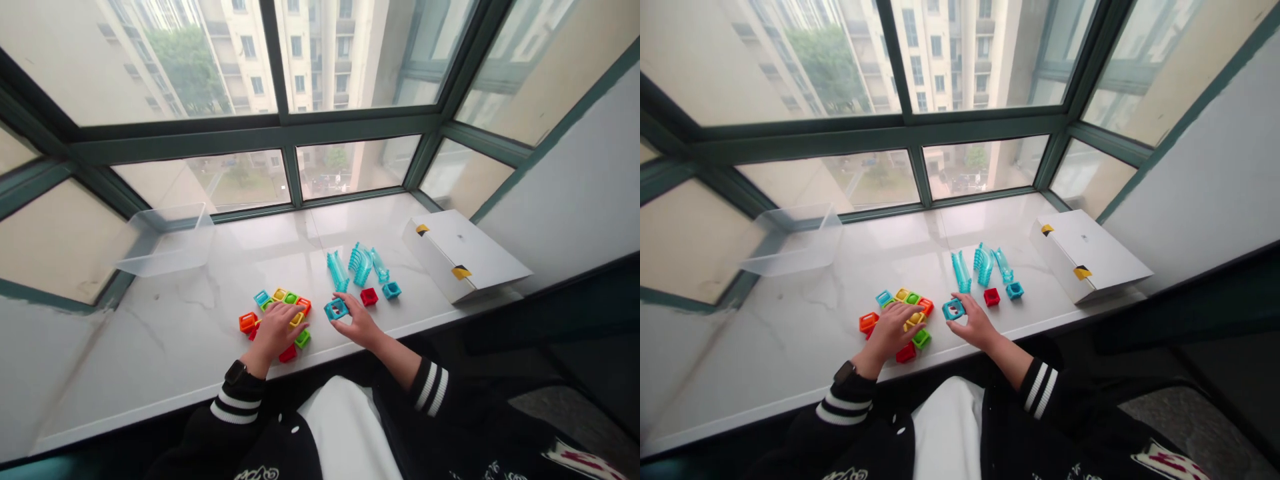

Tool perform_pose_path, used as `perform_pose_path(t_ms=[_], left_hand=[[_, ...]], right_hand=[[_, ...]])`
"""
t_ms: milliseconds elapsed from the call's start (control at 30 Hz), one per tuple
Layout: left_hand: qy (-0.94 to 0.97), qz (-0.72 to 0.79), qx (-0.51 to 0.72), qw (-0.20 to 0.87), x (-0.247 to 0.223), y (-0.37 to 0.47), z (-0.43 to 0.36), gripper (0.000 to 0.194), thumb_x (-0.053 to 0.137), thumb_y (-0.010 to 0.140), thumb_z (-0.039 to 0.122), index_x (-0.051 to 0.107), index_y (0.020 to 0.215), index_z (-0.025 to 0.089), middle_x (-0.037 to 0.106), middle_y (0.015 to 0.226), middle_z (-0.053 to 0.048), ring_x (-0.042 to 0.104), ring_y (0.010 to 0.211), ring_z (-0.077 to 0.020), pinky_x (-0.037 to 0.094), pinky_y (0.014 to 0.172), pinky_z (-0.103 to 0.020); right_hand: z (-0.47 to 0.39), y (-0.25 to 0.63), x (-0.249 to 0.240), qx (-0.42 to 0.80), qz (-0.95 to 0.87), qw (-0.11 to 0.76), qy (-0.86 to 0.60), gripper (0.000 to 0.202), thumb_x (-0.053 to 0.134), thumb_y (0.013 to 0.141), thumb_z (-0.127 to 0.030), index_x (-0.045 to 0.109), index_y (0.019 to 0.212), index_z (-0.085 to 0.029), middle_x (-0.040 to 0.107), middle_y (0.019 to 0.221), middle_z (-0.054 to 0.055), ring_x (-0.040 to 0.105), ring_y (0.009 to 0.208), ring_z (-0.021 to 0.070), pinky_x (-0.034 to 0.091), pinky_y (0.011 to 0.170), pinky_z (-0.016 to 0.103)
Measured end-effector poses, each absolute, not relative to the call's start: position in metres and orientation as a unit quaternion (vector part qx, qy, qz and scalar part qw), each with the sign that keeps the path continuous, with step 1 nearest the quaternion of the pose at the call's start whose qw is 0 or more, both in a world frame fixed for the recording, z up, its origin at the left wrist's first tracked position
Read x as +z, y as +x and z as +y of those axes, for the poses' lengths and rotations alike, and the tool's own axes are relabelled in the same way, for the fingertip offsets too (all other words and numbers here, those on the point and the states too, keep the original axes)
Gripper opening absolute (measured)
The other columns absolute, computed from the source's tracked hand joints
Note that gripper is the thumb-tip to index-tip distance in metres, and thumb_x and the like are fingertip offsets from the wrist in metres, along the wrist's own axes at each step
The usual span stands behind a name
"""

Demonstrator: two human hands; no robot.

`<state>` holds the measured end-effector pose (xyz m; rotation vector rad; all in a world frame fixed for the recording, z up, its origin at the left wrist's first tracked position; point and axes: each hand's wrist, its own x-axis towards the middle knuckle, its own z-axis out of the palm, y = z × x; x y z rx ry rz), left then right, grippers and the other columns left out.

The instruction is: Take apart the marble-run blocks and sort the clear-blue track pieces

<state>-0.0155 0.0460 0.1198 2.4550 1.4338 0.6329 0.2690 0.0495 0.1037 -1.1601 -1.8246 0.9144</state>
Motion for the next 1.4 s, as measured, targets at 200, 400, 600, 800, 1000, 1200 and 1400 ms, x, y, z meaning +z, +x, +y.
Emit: perform_pose_path(t_ms=[200, 400, 600, 800, 1000, 1200, 1400], left_hand=[[0.839, 0.457, 0.236, 0.176, 0.12, 0.036, 0.037, 0.027, 0.061, 0.102, 0.04, 0.068, 0.126, 0.028, 0.074, 0.123, -0.008, 0.069, 0.116, -0.0267, 0.052, 0.107, -0.045], [0.832, 0.432, 0.205, 0.281, 0.098, 0.074, 0.02, 0.038, 0.064, 0.098, 0.031, 0.063, 0.136, 0.029, 0.066, 0.14, -0.008, 0.065, 0.128, -0.0252, 0.055, 0.11, -0.042], [0.82, 0.454, 0.164, 0.306, 0.084, 0.085, 0.022, 0.043, 0.066, 0.095, 0.028, 0.062, 0.138, 0.025, 0.065, 0.14, -0.011, 0.064, 0.129, -0.0283, 0.053, 0.114, -0.048], [0.815, 0.473, 0.121, 0.312, 0.074, 0.086, 0.022, 0.045, 0.067, 0.092, 0.029, 0.065, 0.136, 0.025, 0.064, 0.144, -0.013, 0.061, 0.134, -0.0317, 0.049, 0.117, -0.051], [0.809, 0.479, 0.099, 0.326, 0.068, 0.084, 0.025, 0.042, 0.068, 0.09, 0.033, 0.068, 0.132, 0.027, 0.064, 0.147, -0.013, 0.058, 0.137, -0.0327, 0.047, 0.119, -0.05], [0.809, 0.479, 0.092, 0.328, 0.07, 0.084, 0.024, 0.036, 0.065, 0.091, 0.031, 0.071, 0.127, 0.027, 0.063, 0.147, -0.012, 0.058, 0.137, -0.0312, 0.048, 0.118, -0.046], [0.808, 0.48, 0.082, 0.332, 0.074, 0.086, 0.023, 0.034, 0.063, 0.09, 0.028, 0.072, 0.123, 0.026, 0.064, 0.145, -0.013, 0.059, 0.135, -0.0316, 0.049, 0.116, -0.047]], right_hand=[[0.042, 0.324, 0.09, 0.329, -0.672, 0.417, -0.517, 0.077, 0.071, 0.089, -0.034, 0.042, 0.159, -0.027, 0.061, 0.148, 0.013, 0.062, 0.132, 0.032, 0.052, 0.113, 0.05], [0.041, 0.377, 0.064, 0.257, -0.59, 0.458, -0.614, 0.069, 0.067, 0.091, -0.042, 0.048, 0.155, -0.023, 0.062, 0.149, 0.015, 0.065, 0.13, 0.0327, 0.055, 0.11, 0.05], [0.058, 0.423, 0.056, 0.209, -0.528, 0.47, -0.675, 0.07, 0.071, 0.085, -0.05, 0.057, 0.147, -0.023, 0.066, 0.144, 0.014, 0.067, 0.125, 0.0321, 0.055, 0.11, 0.05], [0.081, 0.448, 0.057, 0.256, -0.548, 0.462, -0.649, 0.067, 0.075, 0.08, -0.047, 0.06, 0.142, -0.024, 0.069, 0.141, 0.01, 0.069, 0.123, 0.0291, 0.053, 0.113, 0.047], [0.095, 0.451, 0.057, 0.278, -0.568, 0.431, -0.644, 0.066, 0.076, 0.079, -0.044, 0.061, 0.14, -0.027, 0.07, 0.139, 0.008, 0.068, 0.126, 0.0291, 0.05, 0.114, 0.047], [0.102, 0.441, 0.053, 0.264, -0.593, 0.405, -0.644, 0.064, 0.075, 0.08, -0.044, 0.061, 0.141, -0.027, 0.07, 0.14, 0.007, 0.066, 0.13, 0.0304, 0.049, 0.116, 0.048], [0.103, 0.44, 0.046, 0.254, -0.594, 0.396, -0.652, 0.064, 0.074, 0.082, -0.046, 0.061, 0.141, -0.027, 0.07, 0.139, 0.008, 0.067, 0.128, 0.0313, 0.051, 0.114, 0.049]])
